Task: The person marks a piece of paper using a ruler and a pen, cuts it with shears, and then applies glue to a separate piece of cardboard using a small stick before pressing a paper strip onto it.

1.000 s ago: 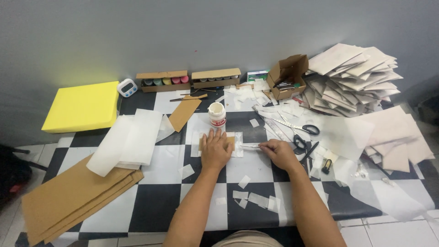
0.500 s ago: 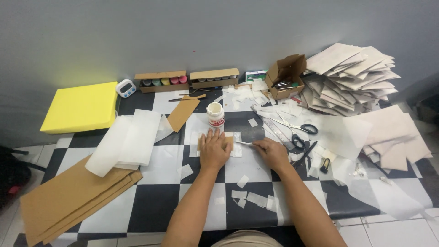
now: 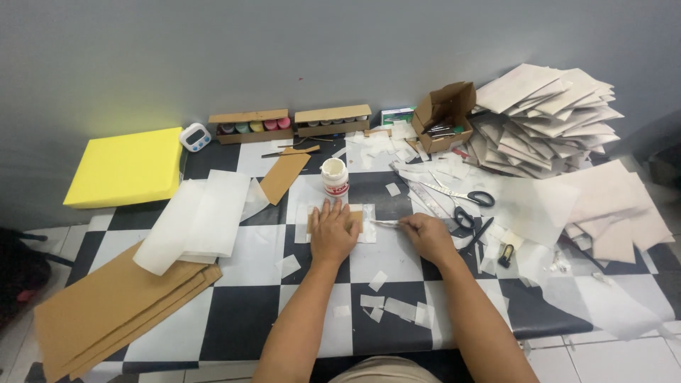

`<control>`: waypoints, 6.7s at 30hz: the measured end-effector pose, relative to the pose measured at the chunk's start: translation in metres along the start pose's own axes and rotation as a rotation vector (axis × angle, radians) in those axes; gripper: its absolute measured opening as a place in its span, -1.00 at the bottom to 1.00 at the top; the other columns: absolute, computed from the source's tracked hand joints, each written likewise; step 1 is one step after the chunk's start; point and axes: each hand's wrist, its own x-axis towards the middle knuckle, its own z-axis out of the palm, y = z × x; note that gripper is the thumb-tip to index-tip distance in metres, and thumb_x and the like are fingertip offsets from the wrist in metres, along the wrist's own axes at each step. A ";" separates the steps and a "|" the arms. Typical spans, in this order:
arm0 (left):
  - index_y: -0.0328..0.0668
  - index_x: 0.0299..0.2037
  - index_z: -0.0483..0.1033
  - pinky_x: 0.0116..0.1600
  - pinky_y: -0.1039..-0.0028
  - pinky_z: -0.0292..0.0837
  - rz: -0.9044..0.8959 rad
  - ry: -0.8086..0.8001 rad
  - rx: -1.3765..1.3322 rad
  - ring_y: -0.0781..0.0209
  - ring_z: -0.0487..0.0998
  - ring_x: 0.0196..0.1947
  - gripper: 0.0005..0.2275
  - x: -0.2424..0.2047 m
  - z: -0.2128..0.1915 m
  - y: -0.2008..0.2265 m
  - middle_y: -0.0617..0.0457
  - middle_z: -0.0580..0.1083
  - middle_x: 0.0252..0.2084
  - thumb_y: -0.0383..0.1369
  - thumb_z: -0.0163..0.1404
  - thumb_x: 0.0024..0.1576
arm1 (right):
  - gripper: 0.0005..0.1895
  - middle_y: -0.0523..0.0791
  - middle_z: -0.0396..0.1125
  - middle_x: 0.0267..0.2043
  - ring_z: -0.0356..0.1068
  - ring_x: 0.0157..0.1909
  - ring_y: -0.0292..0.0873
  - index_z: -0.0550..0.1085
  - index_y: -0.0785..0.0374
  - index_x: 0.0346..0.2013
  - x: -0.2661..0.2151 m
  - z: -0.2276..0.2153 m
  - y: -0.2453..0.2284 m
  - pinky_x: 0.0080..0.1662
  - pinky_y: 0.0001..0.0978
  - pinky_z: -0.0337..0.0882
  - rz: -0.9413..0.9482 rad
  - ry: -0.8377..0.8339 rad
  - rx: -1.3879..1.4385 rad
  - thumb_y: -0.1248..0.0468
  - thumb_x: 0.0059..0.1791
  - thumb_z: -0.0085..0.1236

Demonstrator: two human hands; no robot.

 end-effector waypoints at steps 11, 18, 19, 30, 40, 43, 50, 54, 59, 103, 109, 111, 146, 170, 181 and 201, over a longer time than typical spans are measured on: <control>-0.10 0.20 0.51 0.50 0.02 -0.07 0.009 0.000 -0.014 -0.06 0.25 0.42 -0.55 0.001 0.000 0.000 -0.02 0.38 0.34 -0.12 -0.06 0.15 | -0.83 -0.09 0.55 -0.25 0.53 -0.16 -0.12 0.64 0.13 -0.15 0.006 0.013 0.010 -0.09 -0.37 0.50 0.012 0.105 0.044 0.26 0.04 0.13; -0.09 0.19 0.52 0.49 0.03 -0.06 0.018 0.038 -0.011 -0.04 0.26 0.41 -0.57 0.001 0.006 -0.003 -0.01 0.40 0.33 -0.13 -0.04 0.15 | -0.85 -0.09 0.55 -0.27 0.53 -0.19 -0.10 0.65 0.12 -0.19 0.003 0.006 -0.002 -0.12 -0.35 0.51 -0.024 0.058 0.018 0.27 0.02 0.16; -0.09 0.19 0.52 0.49 0.03 -0.06 0.019 0.039 -0.010 -0.04 0.26 0.41 -0.57 0.001 0.007 -0.003 -0.01 0.40 0.33 -0.13 -0.04 0.15 | -0.85 -0.09 0.55 -0.27 0.53 -0.19 -0.10 0.65 0.12 -0.19 0.002 0.002 -0.005 -0.12 -0.35 0.51 -0.026 0.059 0.018 0.27 0.02 0.16; -0.05 0.18 0.52 0.49 0.02 -0.04 0.067 0.010 -0.022 -0.01 0.27 0.41 -0.58 0.001 0.006 -0.004 0.03 0.42 0.30 -0.14 -0.04 0.14 | -0.83 -0.11 0.54 -0.31 0.53 -0.21 -0.12 0.63 0.10 -0.18 0.007 0.013 0.004 -0.16 -0.38 0.50 -0.053 0.114 -0.043 0.19 0.06 0.12; -0.01 0.14 0.56 0.50 0.03 -0.07 0.155 -0.054 -0.054 -0.02 0.27 0.41 -0.62 0.002 -0.001 -0.005 0.09 0.44 0.28 -0.21 -0.09 0.13 | -0.81 -0.09 0.53 -0.36 0.43 -0.27 -0.27 0.63 0.16 -0.14 0.015 0.017 0.067 -0.14 -0.33 0.45 0.046 0.152 0.552 0.25 0.10 0.07; 0.22 -0.30 0.71 0.56 -0.03 -0.28 0.361 -0.124 -0.116 0.17 0.31 0.40 -0.76 -0.007 0.004 -0.010 0.34 0.63 -0.04 -0.36 -0.07 0.05 | -0.79 -0.18 0.38 -0.51 0.30 -0.38 -0.33 0.57 0.25 -0.11 0.011 0.019 0.057 -0.25 -0.50 0.39 0.075 0.251 0.759 0.29 0.13 -0.04; -0.15 0.18 0.32 0.35 -0.22 -0.01 -0.130 0.050 0.136 -0.19 0.22 0.33 -0.51 -0.043 -0.042 0.020 -0.11 0.26 0.25 -0.10 0.02 0.09 | -0.80 -0.09 0.47 -0.38 0.35 -0.27 -0.26 0.58 0.24 -0.04 0.010 0.017 0.056 -0.11 -0.35 0.40 0.048 0.256 0.682 0.29 0.12 0.04; -0.42 0.44 0.03 0.37 -0.46 -0.34 -0.291 -0.371 0.158 -0.47 -0.14 0.50 -0.27 -0.050 -0.067 0.033 -0.37 -0.02 0.52 0.04 -0.19 0.20 | -0.80 -0.03 0.53 -0.26 0.42 -0.18 -0.20 0.59 0.22 -0.04 0.011 0.016 0.053 -0.02 -0.25 0.42 0.056 0.224 0.597 0.32 0.09 0.09; -0.06 0.52 -0.11 0.44 -0.33 -0.56 0.041 -0.544 -0.015 -0.15 -0.19 0.56 -0.29 -0.037 -0.055 0.030 -0.01 0.02 0.55 -0.31 -0.20 0.08 | -0.83 -0.04 0.53 -0.29 0.45 -0.22 -0.19 0.62 0.19 -0.11 0.006 0.009 0.041 -0.06 -0.27 0.42 0.008 0.197 0.549 0.35 0.04 0.16; 0.00 0.26 0.46 0.54 0.08 -0.17 0.153 -0.189 -0.006 0.10 0.19 0.46 -0.58 0.002 -0.001 -0.006 0.12 0.31 0.39 -0.31 -0.23 0.20 | -0.81 -0.12 0.50 -0.35 0.48 -0.28 -0.14 0.66 -0.01 -0.18 -0.005 0.003 0.010 -0.17 -0.36 0.46 -0.123 0.048 0.028 0.28 -0.04 0.19; -0.01 0.26 0.46 0.54 0.08 -0.18 0.154 -0.199 -0.011 0.09 0.19 0.46 -0.58 0.002 -0.001 -0.007 0.12 0.31 0.39 -0.30 -0.24 0.20 | -0.81 -0.09 0.54 -0.32 0.51 -0.23 -0.08 0.68 0.09 -0.25 -0.005 -0.006 0.012 -0.11 -0.30 0.48 -0.155 -0.087 0.116 0.35 -0.12 0.25; -0.01 0.26 0.46 0.55 0.08 -0.18 0.153 -0.184 -0.017 0.10 0.19 0.46 -0.58 0.002 0.000 -0.007 0.12 0.32 0.39 -0.30 -0.22 0.19 | -0.78 -0.07 0.55 -0.32 0.52 -0.23 -0.04 0.69 0.09 -0.28 -0.006 -0.006 0.015 -0.11 -0.25 0.48 -0.180 -0.120 0.141 0.39 -0.17 0.27; -0.13 0.03 0.38 0.18 0.24 0.41 -0.202 0.450 -0.391 0.00 0.49 0.02 -0.53 0.035 0.021 -0.032 0.01 0.47 -0.09 -0.33 0.29 -0.07 | -0.78 -0.05 0.57 -0.23 0.53 -0.20 -0.16 0.64 0.20 -0.10 0.003 0.004 0.039 -0.08 -0.31 0.50 0.054 0.086 0.511 0.37 -0.03 0.24; 0.02 0.15 0.35 0.47 0.20 0.23 0.502 0.189 -0.001 -0.01 0.38 0.27 -0.52 0.059 0.003 -0.002 0.05 0.39 0.11 -0.43 0.17 0.01 | -0.88 -0.23 0.27 -0.56 0.27 -0.54 -0.27 0.58 0.04 -0.35 0.013 -0.013 -0.024 -0.47 -0.49 0.27 -0.666 0.503 -0.771 0.33 -0.03 0.12; 0.09 0.17 0.21 0.49 0.16 0.14 0.594 0.309 0.066 -0.14 0.23 0.37 -0.57 0.056 0.022 -0.008 0.02 0.28 0.19 -0.45 -0.05 0.09 | -0.84 -0.14 0.35 -0.62 0.20 -0.49 -0.30 0.65 0.24 -0.24 0.014 -0.018 -0.004 -0.42 -0.47 0.22 0.184 -0.031 0.536 0.30 0.00 0.14; -0.32 0.36 0.25 0.47 -0.07 -0.08 -0.250 0.166 -0.078 -0.22 0.22 0.42 -0.38 0.003 -0.015 0.004 -0.23 0.36 0.33 -0.22 0.10 0.09 | -0.87 -0.06 0.51 -0.32 0.48 -0.23 -0.11 0.62 0.17 -0.20 0.013 0.012 0.031 -0.08 -0.29 0.44 -0.110 0.079 0.220 0.33 0.01 0.16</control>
